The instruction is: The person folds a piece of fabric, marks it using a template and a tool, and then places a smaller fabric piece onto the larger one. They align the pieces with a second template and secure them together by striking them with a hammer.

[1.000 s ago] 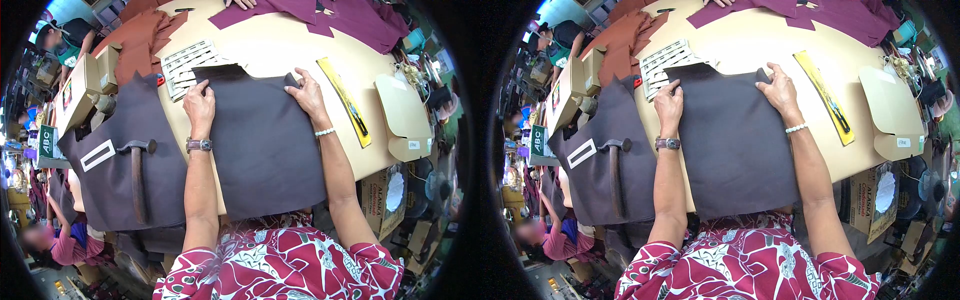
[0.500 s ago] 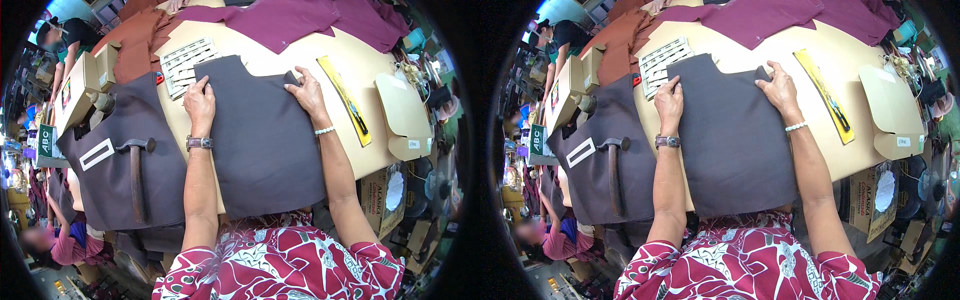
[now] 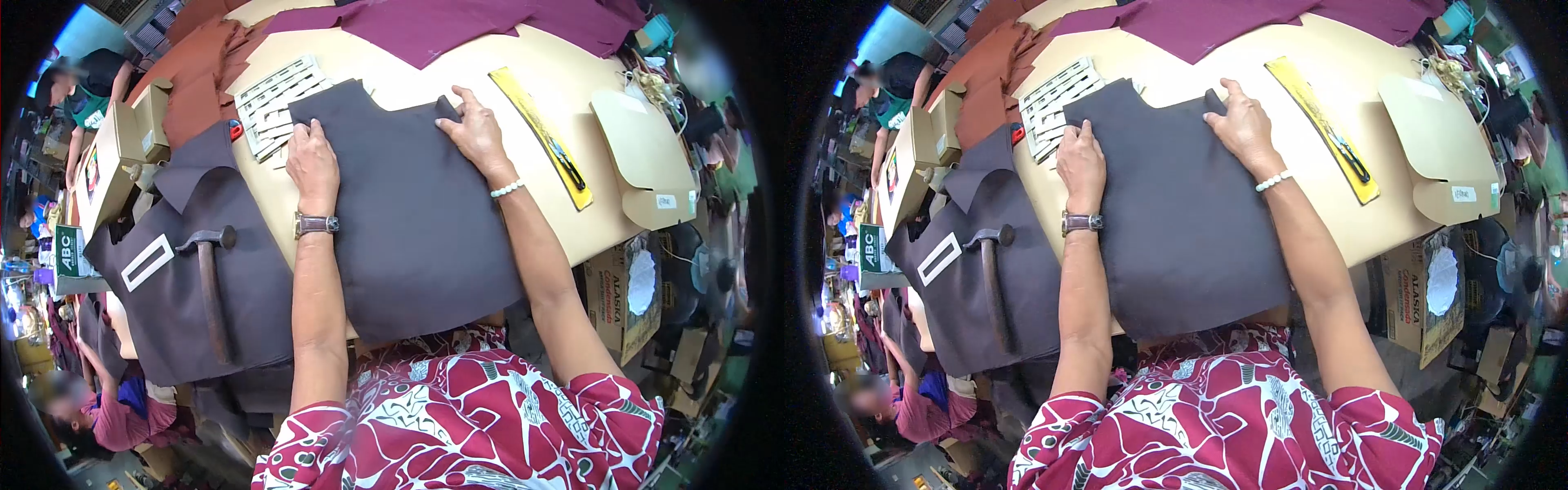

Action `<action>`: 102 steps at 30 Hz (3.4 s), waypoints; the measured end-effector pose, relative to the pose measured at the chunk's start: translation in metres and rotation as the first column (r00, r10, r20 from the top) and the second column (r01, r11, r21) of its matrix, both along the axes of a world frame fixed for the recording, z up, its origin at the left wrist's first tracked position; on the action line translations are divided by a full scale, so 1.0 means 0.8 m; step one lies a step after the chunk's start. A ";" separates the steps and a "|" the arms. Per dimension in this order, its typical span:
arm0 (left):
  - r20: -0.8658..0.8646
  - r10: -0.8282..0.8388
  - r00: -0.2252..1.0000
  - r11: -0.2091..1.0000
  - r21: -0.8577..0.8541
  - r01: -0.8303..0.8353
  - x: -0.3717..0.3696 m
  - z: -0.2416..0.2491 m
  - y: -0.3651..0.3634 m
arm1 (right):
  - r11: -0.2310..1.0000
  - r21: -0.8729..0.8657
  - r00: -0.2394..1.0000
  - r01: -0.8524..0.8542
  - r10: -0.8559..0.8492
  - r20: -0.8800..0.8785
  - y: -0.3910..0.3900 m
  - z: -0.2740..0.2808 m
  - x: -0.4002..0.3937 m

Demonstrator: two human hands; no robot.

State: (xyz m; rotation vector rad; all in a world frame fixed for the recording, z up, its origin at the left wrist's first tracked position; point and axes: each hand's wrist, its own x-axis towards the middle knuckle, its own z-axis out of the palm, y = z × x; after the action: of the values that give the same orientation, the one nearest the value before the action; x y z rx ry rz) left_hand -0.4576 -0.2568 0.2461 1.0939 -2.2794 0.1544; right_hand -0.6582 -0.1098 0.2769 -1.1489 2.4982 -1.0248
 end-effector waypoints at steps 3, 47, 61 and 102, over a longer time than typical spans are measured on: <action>0.081 0.012 0.997 0.999 -0.047 -0.009 -0.001 -0.001 0.000 | 0.997 0.071 0.977 -0.016 0.031 -0.212 0.001 0.006 0.009; -0.218 -0.314 0.924 0.884 0.289 0.368 0.130 0.033 0.190 | 0.795 -0.048 0.631 -0.605 0.441 -0.638 0.181 0.030 0.128; -0.658 -0.094 0.747 0.428 0.651 0.627 0.156 0.082 0.261 | 0.795 -0.363 0.786 -0.486 0.579 0.217 0.216 0.060 0.173; -0.830 0.077 0.552 0.126 0.557 0.821 0.070 0.134 0.198 | 0.878 -0.390 0.901 -0.276 0.378 0.215 0.168 0.115 0.137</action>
State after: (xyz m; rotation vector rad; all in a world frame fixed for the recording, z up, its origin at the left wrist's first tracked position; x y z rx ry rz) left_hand -0.4018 -0.0980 0.3536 0.5916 -1.5936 -1.9072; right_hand -0.5487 0.0243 0.3692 -1.3511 1.8579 -1.4511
